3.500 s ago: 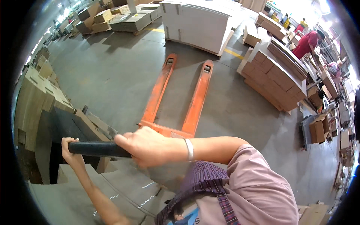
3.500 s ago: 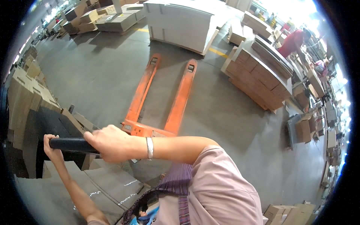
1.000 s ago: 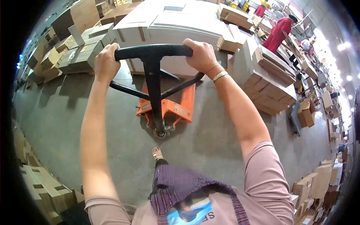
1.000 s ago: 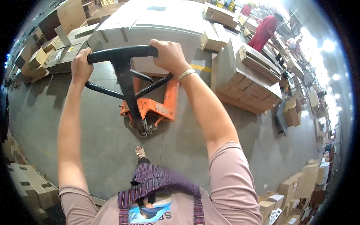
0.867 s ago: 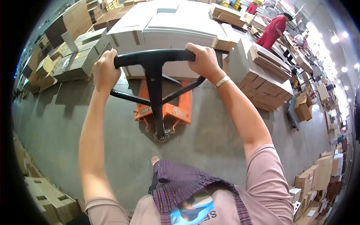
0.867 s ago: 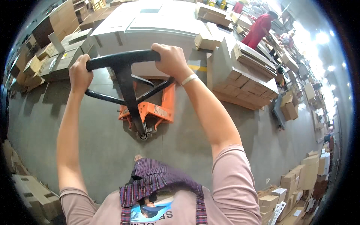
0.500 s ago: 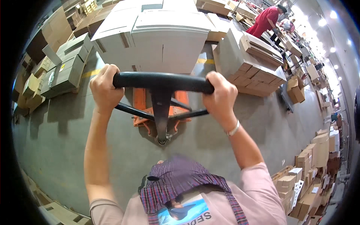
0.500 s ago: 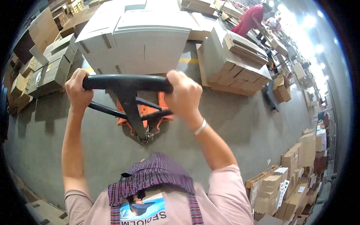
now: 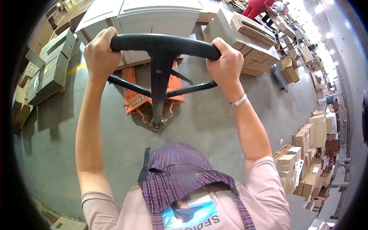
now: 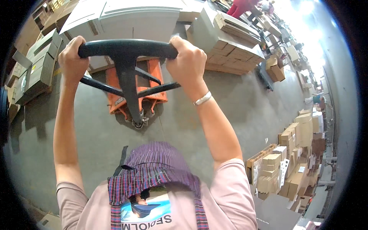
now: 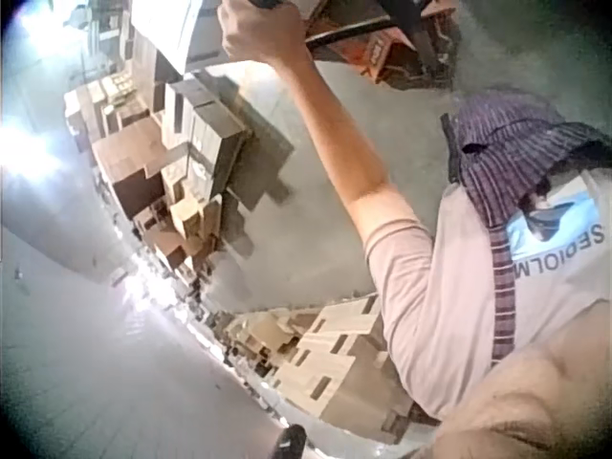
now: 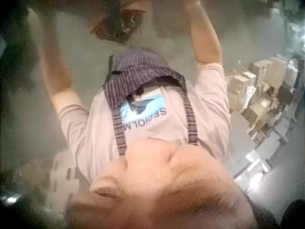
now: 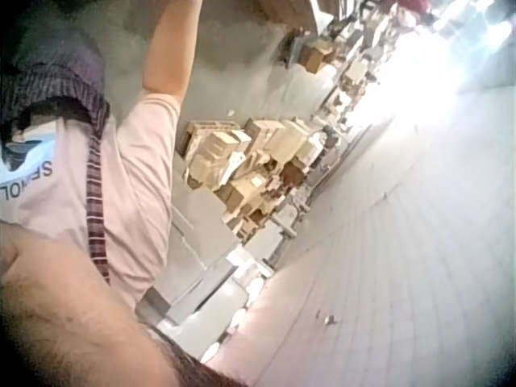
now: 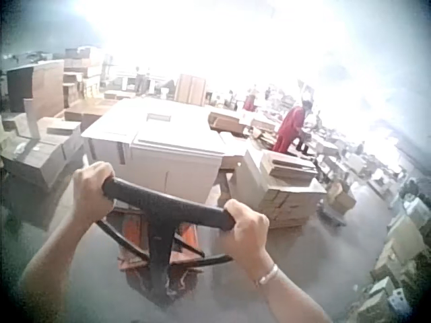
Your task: The person walks through a warehouse to an orange manual pallet jack, grips the handle, and pumps it to lift a large white palletized unit. They then pull and maneuver the pallet jack across the floor through rows of boxes and past other workers.
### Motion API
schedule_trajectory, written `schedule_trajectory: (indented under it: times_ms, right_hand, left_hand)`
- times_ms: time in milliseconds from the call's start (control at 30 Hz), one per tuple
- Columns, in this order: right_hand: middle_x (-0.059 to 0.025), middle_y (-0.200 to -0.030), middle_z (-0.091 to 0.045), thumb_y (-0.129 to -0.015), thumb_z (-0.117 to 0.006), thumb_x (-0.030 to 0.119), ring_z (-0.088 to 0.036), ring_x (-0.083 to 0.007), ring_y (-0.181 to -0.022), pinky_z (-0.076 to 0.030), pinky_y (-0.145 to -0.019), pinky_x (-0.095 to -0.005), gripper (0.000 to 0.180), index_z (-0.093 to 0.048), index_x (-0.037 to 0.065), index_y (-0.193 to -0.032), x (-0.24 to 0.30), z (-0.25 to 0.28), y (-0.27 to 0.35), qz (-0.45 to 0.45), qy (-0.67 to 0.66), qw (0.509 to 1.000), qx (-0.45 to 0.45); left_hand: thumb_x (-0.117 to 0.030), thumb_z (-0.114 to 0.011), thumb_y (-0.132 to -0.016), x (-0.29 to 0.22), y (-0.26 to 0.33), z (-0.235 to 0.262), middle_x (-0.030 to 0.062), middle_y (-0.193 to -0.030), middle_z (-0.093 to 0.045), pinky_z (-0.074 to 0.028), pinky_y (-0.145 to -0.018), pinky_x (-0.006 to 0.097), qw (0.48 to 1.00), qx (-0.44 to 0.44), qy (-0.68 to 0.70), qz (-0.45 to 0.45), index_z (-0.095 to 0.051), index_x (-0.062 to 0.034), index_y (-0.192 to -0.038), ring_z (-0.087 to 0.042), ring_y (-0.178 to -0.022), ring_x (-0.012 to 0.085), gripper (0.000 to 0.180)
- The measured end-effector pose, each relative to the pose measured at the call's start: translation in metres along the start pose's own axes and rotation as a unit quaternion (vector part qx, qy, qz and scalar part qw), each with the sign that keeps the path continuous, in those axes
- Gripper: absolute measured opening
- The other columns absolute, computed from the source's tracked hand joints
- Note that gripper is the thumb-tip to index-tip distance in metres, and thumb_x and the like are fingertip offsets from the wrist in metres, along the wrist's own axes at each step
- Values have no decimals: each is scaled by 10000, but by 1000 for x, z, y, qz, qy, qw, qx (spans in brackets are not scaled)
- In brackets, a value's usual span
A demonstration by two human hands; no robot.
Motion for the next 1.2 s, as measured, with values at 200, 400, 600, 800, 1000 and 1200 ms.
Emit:
schedule_trajectory:
  times_ms: [200, 400, 600, 800, 1000, 1200]
  right_hand:
    - [-150, -693, -606, -719, -655, 92, -611, -391, -680, -475, -589, -437, 101, -583, 111, -788, 9, 13, 12, -7, 16, 1000, -5]
    - [-145, -647, -528, -647, -658, 8, -554, -383, -610, -461, -550, -368, 173, -565, 94, -764, 39, 56, 54, 12, -53, 999, 0]
    - [-122, -660, -501, -576, -644, -31, -528, -326, -561, -438, -519, -355, 216, -542, 55, -746, 57, 98, 96, 88, -137, 986, 34]
    - [-110, -646, -489, -608, -658, -18, -518, -315, -533, -422, -496, -373, 206, -543, 63, -760, 59, 107, 103, 106, -179, 976, 60]
    - [-113, -693, -580, -678, -691, 53, -595, -342, -618, -469, -545, -389, 162, -573, 91, -782, 34, 84, 78, 69, -142, 987, 14]
    - [-135, -674, -594, -697, -642, 60, -601, -379, -648, -470, -566, -421, 108, -582, 104, -775, 3, 57, 44, 77, -89, 992, -52]
  left_hand:
    - [-71, -600, -765, -10, 8, 13, 109, -784, -612, -480, -637, 446, 999, 26, -7, 41, -538, -92, -836, -623, -781, 375, 96]
    - [19, -597, -724, -48, 46, 71, 124, -734, -540, -474, -596, 372, 999, -17, 5, 27, -506, -76, -801, -583, -689, 360, 152]
    - [40, -683, -759, -102, 87, 123, 100, -697, -447, -422, -595, 269, 999, -25, 10, 47, -489, -27, -773, -474, -607, 231, 206]
    - [14, -715, -799, -112, 99, 134, 74, -698, -419, -394, -584, 252, 998, -5, -22, 62, -489, -43, -781, -433, -602, 192, 234]
    - [53, -597, -776, -92, 78, 102, 71, -679, -486, -427, -593, 270, 998, -2, -42, 42, -527, -76, -832, -499, -588, 194, 157]
    - [-57, -633, -808, -59, 49, 58, 84, -708, -607, -482, -612, 341, 997, -13, -68, 20, -589, -129, -864, -637, -650, 264, 101]
Point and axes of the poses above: each hand's wrist, its own y-axis away from the middle knuckle, its own z-axis out of the back of the hand, x = y × z, the point moved 7 cm from there along -y, towards the middle knuckle
